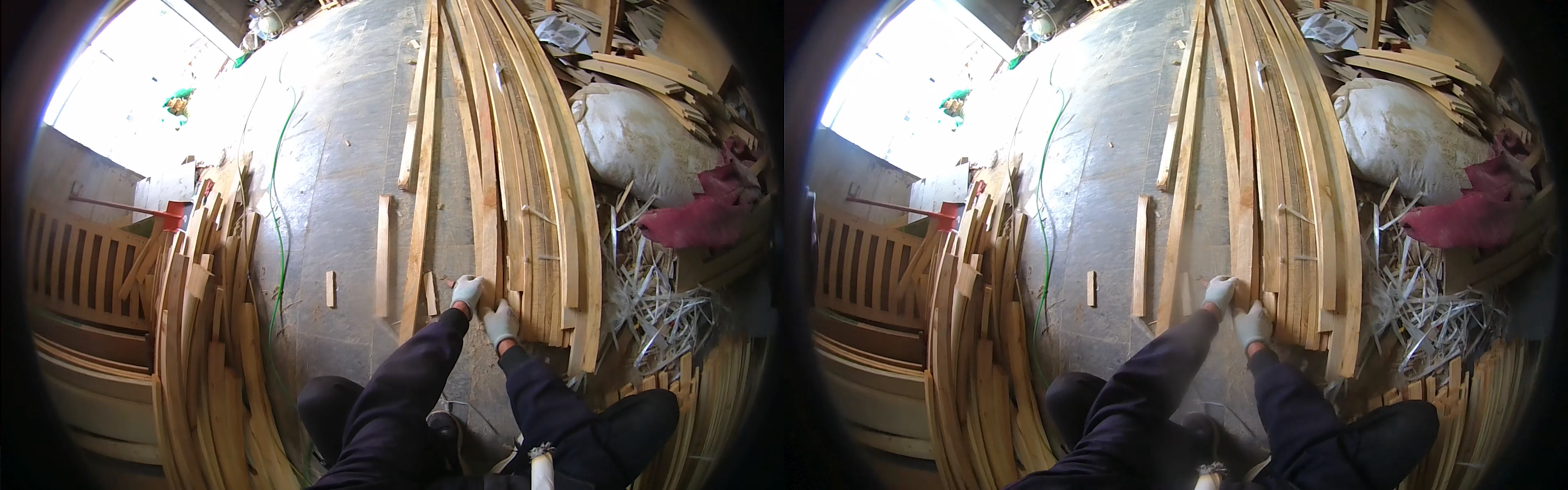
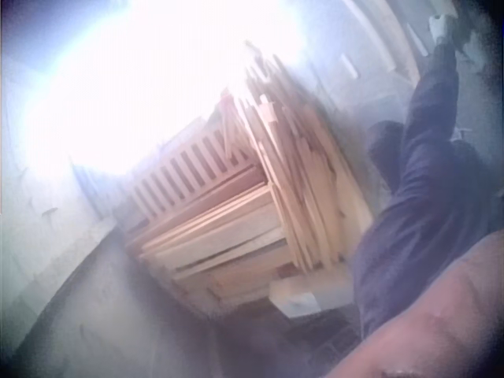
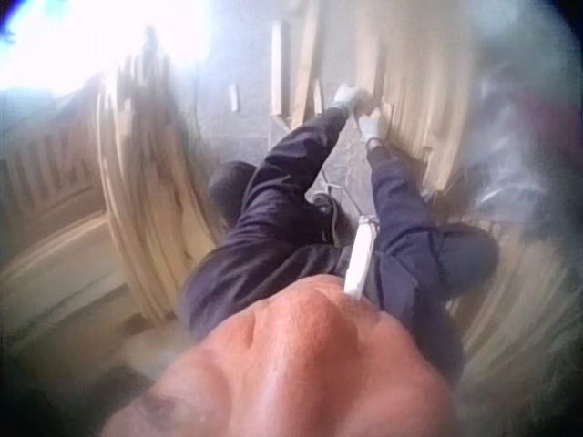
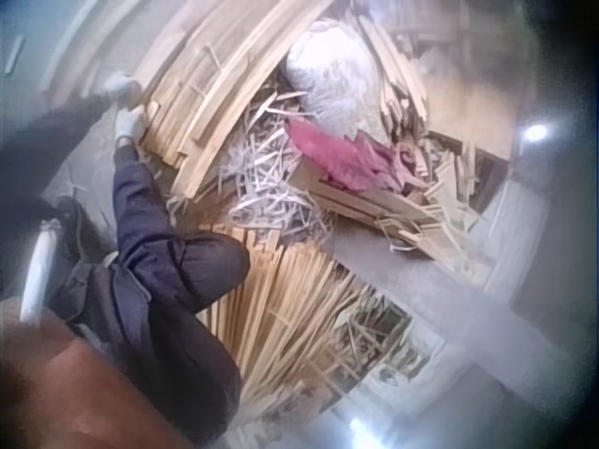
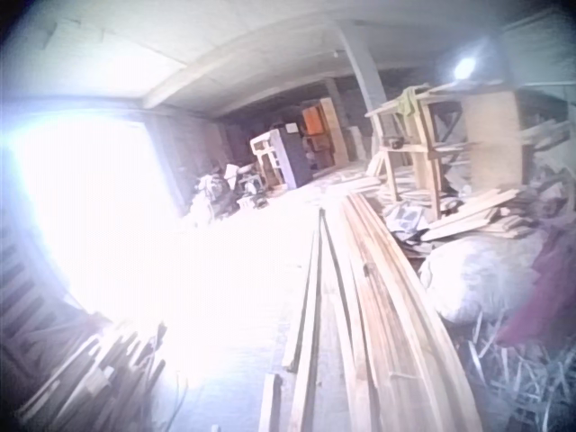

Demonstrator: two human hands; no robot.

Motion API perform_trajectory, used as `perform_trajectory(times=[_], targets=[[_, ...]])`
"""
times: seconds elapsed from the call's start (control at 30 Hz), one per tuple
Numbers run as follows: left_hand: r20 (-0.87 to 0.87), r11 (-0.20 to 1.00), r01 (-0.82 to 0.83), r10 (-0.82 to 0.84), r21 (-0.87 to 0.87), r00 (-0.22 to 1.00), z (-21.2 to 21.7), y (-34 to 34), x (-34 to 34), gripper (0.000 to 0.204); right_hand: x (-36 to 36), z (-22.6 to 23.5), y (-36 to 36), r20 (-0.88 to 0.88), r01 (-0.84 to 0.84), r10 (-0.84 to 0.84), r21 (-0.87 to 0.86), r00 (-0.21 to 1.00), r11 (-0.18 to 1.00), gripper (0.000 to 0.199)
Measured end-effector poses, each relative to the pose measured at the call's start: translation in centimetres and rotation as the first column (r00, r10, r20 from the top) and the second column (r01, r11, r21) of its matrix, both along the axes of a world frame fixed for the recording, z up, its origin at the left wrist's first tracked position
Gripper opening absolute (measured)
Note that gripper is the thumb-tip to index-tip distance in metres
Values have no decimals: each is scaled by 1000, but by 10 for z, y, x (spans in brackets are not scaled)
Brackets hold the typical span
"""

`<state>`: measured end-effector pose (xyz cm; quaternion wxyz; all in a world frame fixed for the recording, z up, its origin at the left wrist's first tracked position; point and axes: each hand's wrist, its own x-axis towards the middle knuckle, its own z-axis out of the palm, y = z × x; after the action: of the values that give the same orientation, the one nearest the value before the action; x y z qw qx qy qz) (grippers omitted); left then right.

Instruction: The person measures wooden planks with a ruler, then walks to a pile of wood on the floor. They sit down and sort the planks by size, stacking them into neat piles.

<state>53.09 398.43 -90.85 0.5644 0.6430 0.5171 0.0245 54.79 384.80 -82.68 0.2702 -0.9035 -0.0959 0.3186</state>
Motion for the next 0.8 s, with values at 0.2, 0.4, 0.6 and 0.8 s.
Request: perform_trajectory(times=[0.2, 0.4, 0.6, 0.8], targets=[[136, 944, -90, 139, -318, 981, -4, 8, -4, 28, -3, -29, 2, -100, 156, -141, 167, 985, 974, 56], [219, 990, 132, -120, -40, 968, -17, 15, -6, 26, 6, -4, 1, -78, 43, -37, 80, 996, 996, 47], [237, 958, 186, -132, -218, 962, 36, 17, -13, 24, 19, 15, -1, -98, 98, -87, 116, 991, 988, 48], [209, 593, -44, 351, -804, 913, 100, 14, 2, 48, 37, 74, 6, -69, 99, -83, 263, 994, 960, 49]])
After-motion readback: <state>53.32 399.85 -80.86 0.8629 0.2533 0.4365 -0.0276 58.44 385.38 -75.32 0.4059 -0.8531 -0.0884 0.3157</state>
